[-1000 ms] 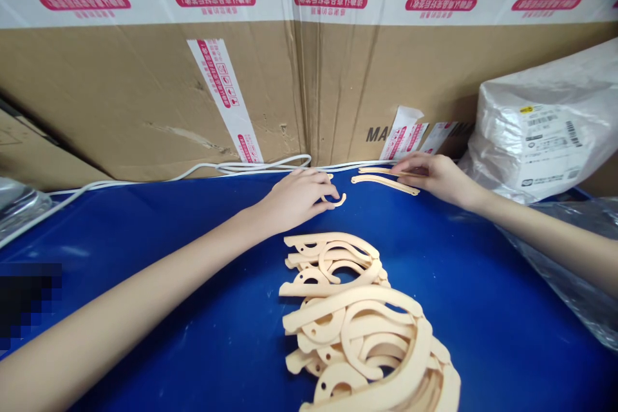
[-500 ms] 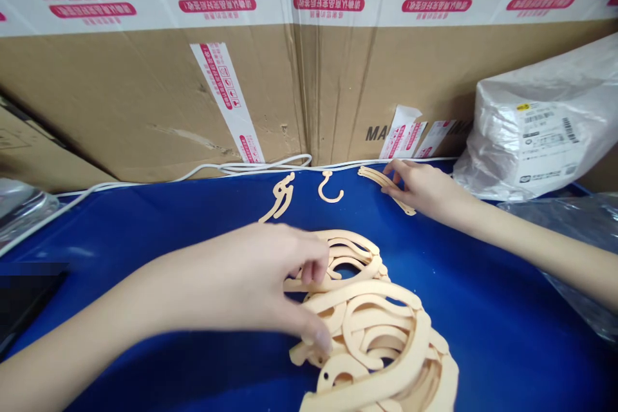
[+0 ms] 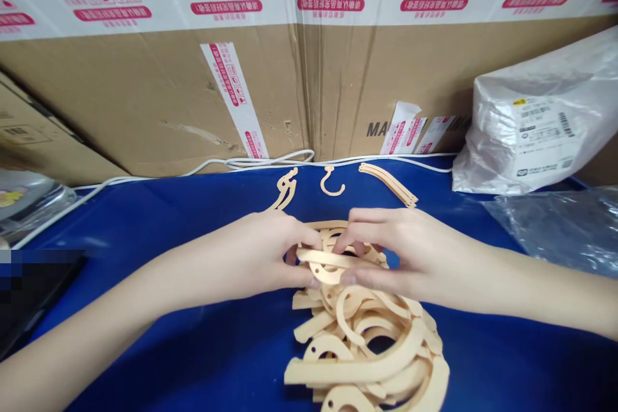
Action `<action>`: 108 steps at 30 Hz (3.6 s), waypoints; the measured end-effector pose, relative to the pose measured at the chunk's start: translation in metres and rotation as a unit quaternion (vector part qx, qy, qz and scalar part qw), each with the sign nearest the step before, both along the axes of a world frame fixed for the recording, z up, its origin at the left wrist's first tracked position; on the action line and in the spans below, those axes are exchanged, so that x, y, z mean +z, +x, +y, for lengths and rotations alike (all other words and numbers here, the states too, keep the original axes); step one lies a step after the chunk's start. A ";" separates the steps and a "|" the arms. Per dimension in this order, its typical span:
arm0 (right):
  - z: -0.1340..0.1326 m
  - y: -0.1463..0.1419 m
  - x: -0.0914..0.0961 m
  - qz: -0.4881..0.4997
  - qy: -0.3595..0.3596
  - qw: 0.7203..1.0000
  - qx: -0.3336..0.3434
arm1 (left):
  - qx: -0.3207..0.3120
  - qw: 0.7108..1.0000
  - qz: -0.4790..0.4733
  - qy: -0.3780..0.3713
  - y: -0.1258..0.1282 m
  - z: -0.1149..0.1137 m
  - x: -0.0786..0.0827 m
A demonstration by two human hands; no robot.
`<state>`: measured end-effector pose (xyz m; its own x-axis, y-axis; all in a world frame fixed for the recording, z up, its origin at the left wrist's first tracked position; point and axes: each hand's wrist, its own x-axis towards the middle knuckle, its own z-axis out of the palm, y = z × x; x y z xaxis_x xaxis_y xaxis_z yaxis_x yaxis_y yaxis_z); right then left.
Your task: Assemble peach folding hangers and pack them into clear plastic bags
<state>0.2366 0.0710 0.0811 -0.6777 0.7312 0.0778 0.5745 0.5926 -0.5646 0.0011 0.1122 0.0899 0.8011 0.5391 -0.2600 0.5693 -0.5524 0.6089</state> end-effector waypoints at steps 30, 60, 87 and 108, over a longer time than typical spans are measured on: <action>0.098 0.009 0.051 -0.244 0.392 0.873 -0.154 | 0.250 0.909 -0.311 0.122 0.053 0.066 0.017; 0.129 0.022 0.035 0.518 -0.058 0.796 -0.309 | 0.321 0.915 -0.223 -0.104 0.013 0.091 -0.013; 0.079 0.047 -0.008 -0.151 0.116 0.947 -0.258 | 0.284 0.948 -0.129 -0.066 0.024 0.029 -0.007; 0.100 0.065 -0.046 -0.304 0.152 0.892 -0.297 | 0.317 0.914 0.168 0.189 0.000 0.070 -0.031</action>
<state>0.3018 0.1713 0.0348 -0.1623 0.9831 0.0842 0.9836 0.1544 0.0937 0.0015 0.1819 0.0588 0.2065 0.9694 -0.1323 0.9676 -0.1823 0.1748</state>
